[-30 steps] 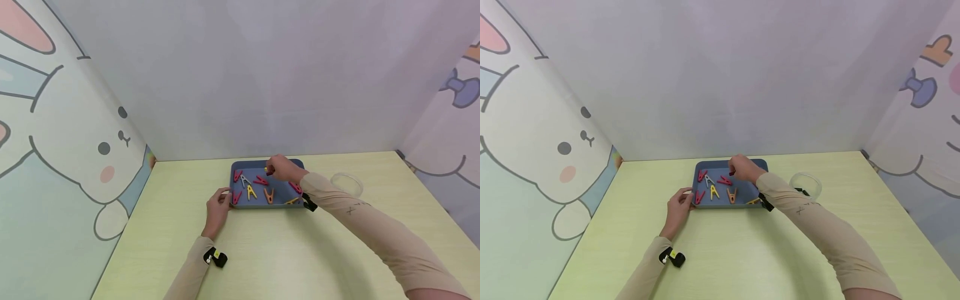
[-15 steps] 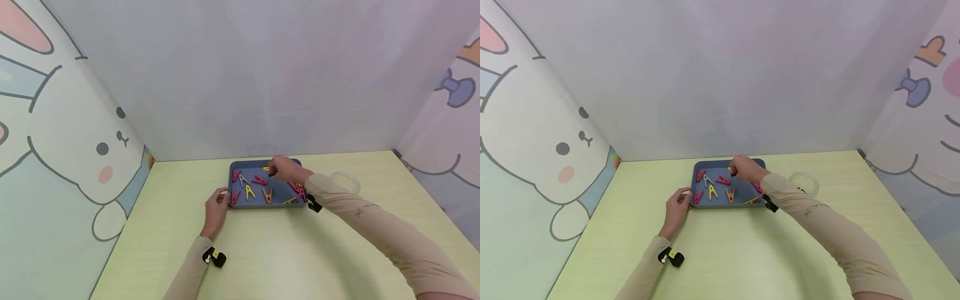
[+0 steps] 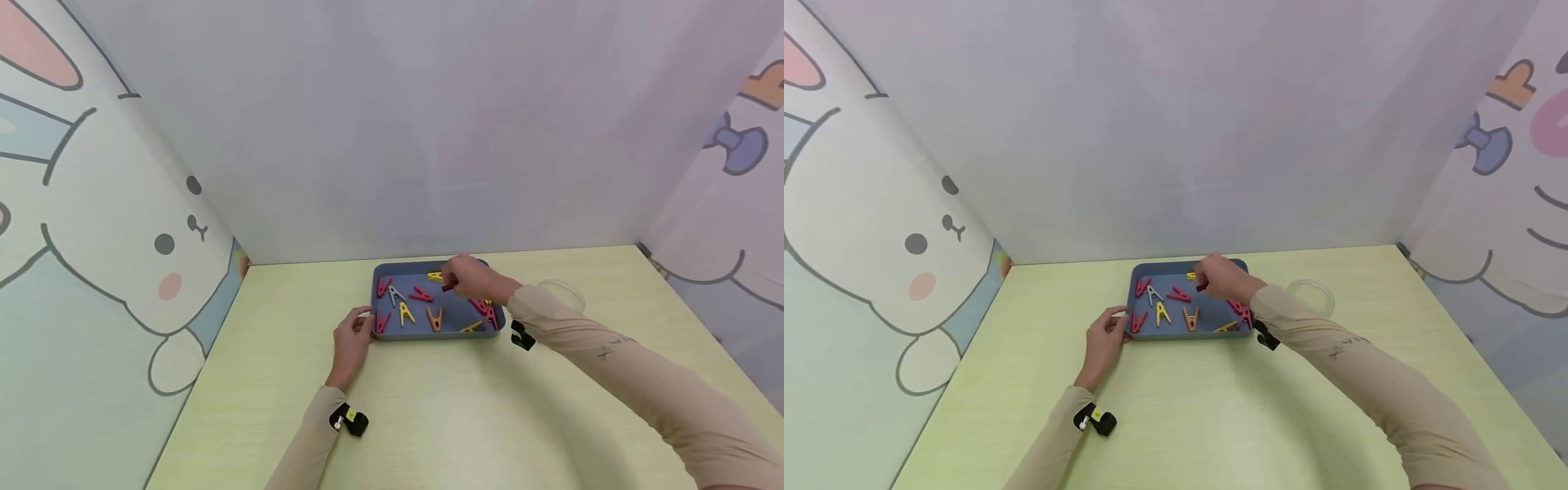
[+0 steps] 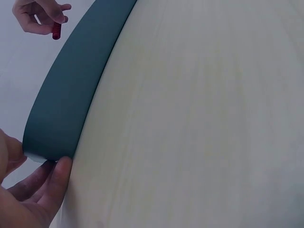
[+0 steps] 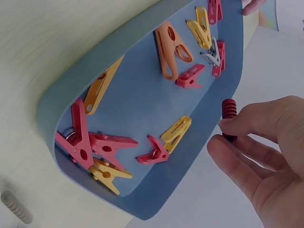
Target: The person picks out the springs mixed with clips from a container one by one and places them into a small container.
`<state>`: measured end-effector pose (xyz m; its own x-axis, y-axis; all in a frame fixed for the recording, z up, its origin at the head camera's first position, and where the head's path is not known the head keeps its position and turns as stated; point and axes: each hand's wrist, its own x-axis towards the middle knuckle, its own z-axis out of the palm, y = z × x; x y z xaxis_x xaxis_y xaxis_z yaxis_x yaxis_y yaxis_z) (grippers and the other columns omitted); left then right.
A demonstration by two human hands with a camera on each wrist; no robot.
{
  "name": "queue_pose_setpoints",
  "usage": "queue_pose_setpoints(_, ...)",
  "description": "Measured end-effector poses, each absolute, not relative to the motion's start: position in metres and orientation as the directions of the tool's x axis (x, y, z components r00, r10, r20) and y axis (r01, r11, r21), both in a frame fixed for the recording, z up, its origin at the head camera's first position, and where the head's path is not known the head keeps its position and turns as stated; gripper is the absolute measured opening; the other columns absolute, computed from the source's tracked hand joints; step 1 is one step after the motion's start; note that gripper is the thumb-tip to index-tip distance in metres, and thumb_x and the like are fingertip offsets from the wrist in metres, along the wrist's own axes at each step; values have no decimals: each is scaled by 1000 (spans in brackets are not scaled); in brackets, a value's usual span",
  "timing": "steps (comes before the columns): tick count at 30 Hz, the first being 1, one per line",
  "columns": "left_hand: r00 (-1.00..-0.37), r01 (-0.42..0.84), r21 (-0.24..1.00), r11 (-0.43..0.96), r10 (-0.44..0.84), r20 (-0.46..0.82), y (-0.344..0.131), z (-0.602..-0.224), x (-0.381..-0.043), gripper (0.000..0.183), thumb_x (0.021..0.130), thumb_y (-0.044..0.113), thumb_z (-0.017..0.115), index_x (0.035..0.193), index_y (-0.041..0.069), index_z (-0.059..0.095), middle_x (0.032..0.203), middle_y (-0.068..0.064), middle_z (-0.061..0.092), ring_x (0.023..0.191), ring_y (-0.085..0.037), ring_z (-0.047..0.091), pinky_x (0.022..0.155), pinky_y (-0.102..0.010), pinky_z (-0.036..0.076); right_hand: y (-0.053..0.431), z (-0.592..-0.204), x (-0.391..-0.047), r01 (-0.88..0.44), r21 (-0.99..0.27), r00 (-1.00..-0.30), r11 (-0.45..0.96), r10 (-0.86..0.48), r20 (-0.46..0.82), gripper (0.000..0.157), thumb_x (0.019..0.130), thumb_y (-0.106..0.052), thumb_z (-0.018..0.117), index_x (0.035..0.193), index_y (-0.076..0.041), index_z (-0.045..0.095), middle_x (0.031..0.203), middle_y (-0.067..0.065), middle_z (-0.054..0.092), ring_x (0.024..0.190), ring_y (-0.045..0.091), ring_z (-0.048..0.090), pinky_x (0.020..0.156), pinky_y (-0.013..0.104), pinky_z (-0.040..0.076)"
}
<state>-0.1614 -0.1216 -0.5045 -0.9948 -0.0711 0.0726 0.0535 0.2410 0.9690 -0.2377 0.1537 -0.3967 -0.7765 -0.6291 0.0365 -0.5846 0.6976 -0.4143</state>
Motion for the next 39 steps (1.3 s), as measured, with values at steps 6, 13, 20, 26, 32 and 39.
queue_pose_setpoints(6, -995, 55, 969, 240, -67, 73, -122, -505, -161, 26, 95, 15, 59, 118, 5, 63, 96, -16, 67, 80, -26, 66, 61, -29, 58, 158, -394, -235, -592, -410, -771, 694, -636, 35, 27, 71, 16, 56, 65, -10, 60, 65, 1, 57, 60, 14, 40, 53, 27, 37)
queue_pose_setpoints(13, -995, 54, 967, 249, -71, 74, -122, -505, -161, 25, 95, 15, 59, 118, 5, 63, 96, -15, 68, 79, -24, 66, 61, -29, 58, 164, -389, -229, -556, -421, -788, 717, -615, -7, 27, 74, 13, 61, 71, -14, 65, 74, 1, 63, 65, 15, 52, 56, 26, 47)
queue_pose_setpoints(20, -995, 47, 966, 254, -77, 69, -121, -505, -162, 25, 95, 14, 59, 118, 6, 64, 95, -15, 68, 79, -24, 66, 61, -29, 58, 170, -384, -223, -567, -453, -777, 688, -630, 14, 31, 71, 18, 52, 62, -12, 54, 64, -2, 49, 62, 15, 41, 53, 27, 36)
queue_pose_setpoints(26, -994, 41, 964, 261, -83, 65, -121, -506, -163, 25, 95, 15, 59, 118, 6, 64, 95, -15, 67, 80, -23, 66, 61, -29, 58, 175, -384, -222, -551, -455, -785, 700, -620, -3, 30, 72, 17, 56, 68, -12, 60, 68, 1, 56, 62, 15, 42, 52, 26, 36)
queue_pose_setpoints(32, -995, 34, 966, 258, -82, 57, -121, -508, -164, 25, 95, 15, 59, 118, 6, 63, 96, -15, 67, 80, -23, 65, 61, -29, 58, 178, -381, -218, -545, -448, -790, 709, -613, -8, 27, 73, 15, 58, 69, -12, 62, 68, 3, 58, 59, 14, 42, 50, 25, 37)
queue_pose_setpoints(39, -994, 39, 968, 249, -85, 62, -121, -506, -163, 24, 95, 13, 58, 118, 6, 63, 95, -15, 68, 80, -25, 66, 61, -30, 58, 186, -378, -212, -566, -423, -784, 708, -620, 11, 25, 75, 12, 63, 67, -11, 60, 67, 0, 52, 59, 13, 40, 50, 26, 36)
